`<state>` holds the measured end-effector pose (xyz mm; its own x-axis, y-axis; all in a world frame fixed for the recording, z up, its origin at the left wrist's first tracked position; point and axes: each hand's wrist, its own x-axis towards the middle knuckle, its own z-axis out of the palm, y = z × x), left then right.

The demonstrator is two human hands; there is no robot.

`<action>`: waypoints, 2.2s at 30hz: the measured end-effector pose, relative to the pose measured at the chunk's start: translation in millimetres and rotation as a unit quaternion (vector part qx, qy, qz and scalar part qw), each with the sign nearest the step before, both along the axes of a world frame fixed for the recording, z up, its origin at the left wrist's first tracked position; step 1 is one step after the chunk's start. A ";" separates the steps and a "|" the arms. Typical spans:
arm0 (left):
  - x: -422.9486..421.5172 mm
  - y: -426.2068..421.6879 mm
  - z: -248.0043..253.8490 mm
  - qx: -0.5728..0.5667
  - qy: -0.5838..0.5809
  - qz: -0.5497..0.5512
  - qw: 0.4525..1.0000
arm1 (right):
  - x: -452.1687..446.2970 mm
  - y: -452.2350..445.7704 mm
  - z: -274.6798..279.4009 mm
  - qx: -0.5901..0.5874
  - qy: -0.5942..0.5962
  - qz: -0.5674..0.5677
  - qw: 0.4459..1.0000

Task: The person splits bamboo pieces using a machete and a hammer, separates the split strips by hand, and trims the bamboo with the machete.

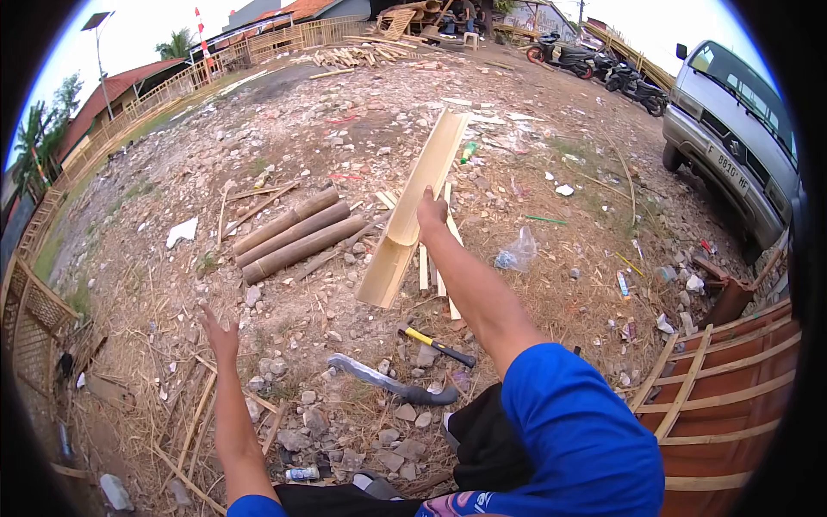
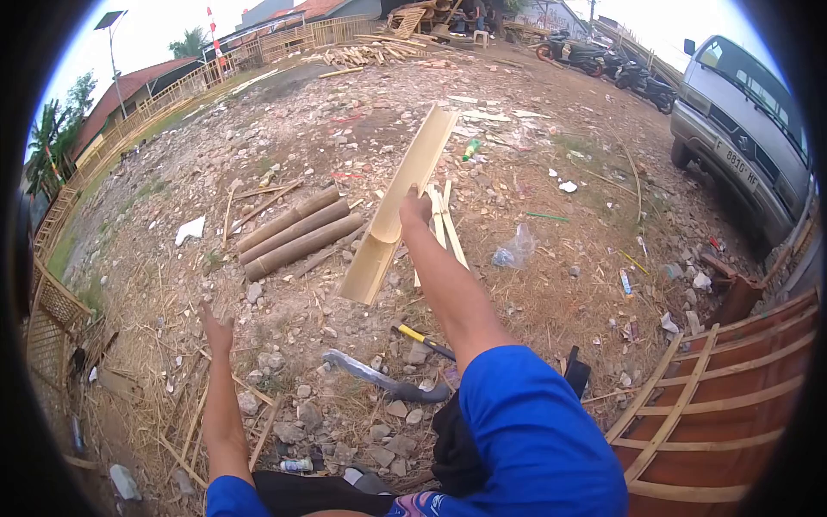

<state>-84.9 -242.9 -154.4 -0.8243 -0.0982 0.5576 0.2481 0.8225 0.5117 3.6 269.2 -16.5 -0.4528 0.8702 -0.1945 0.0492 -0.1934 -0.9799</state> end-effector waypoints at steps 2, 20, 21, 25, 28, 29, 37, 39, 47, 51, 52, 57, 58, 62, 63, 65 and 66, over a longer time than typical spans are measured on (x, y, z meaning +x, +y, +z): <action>-15.7 -44.9 -12.1 0.008 -0.027 0.100 0.995 | -4.8 1.7 1.0 0.044 0.026 -0.030 0.998; 58.2 175.2 143.1 0.424 0.030 -0.401 0.812 | 20.8 -200.6 -31.3 0.256 0.233 0.425 0.837; 60.9 174.2 146.3 0.431 0.018 -0.410 0.804 | 24.5 -204.6 -24.3 0.196 0.227 0.430 0.851; 65.3 171.0 151.7 0.406 0.019 -0.422 0.810 | 16.5 -201.0 -35.3 0.285 0.219 0.457 0.814; 48.2 164.2 124.1 0.326 0.019 -0.405 0.854 | 16.4 -185.4 -37.7 0.341 0.149 0.475 0.798; 46.8 160.9 120.2 0.287 0.022 -0.406 0.867 | 12.4 -181.9 -41.5 0.359 0.132 0.469 0.796; 56.0 156.1 110.6 0.152 0.006 -0.415 0.897 | 10.5 -166.0 -44.4 0.395 0.085 0.510 0.759; 52.5 158.1 101.8 0.141 -0.009 -0.417 0.898 | 12.4 -163.0 -55.7 0.359 0.076 0.528 0.766; 52.4 161.6 104.9 0.110 -0.102 -0.394 0.907 | 4.6 -156.4 -74.5 0.337 0.099 0.557 0.752; 57.7 163.7 97.8 0.122 -0.128 -0.397 0.900 | 2.6 -152.7 -82.1 0.340 0.075 0.564 0.749; 57.1 163.0 97.6 0.118 -0.131 -0.393 0.902 | 2.7 -154.3 -84.6 0.353 0.059 0.559 0.748; 58.2 166.8 103.9 0.106 -0.118 -0.394 0.905 | 12.5 -164.9 -59.2 0.369 -0.001 0.537 0.758; 53.6 164.8 101.2 0.104 -0.130 -0.402 0.900 | 10.4 -162.9 -55.9 0.376 0.015 0.535 0.756; 56.6 163.0 98.7 0.183 -0.143 -0.401 0.886 | 11.2 -160.1 -49.5 0.374 0.021 0.544 0.751; 63.7 166.5 105.6 0.219 -0.132 -0.401 0.880 | 11.7 -158.9 -49.4 0.369 0.008 0.549 0.750; 66.4 168.6 116.1 0.294 -0.097 -0.413 0.856 | 10.7 -158.0 -51.1 0.399 -0.002 0.570 0.718; 64.5 168.0 119.3 0.332 -0.076 -0.426 0.838 | 11.3 -157.3 -52.3 0.412 -0.008 0.580 0.703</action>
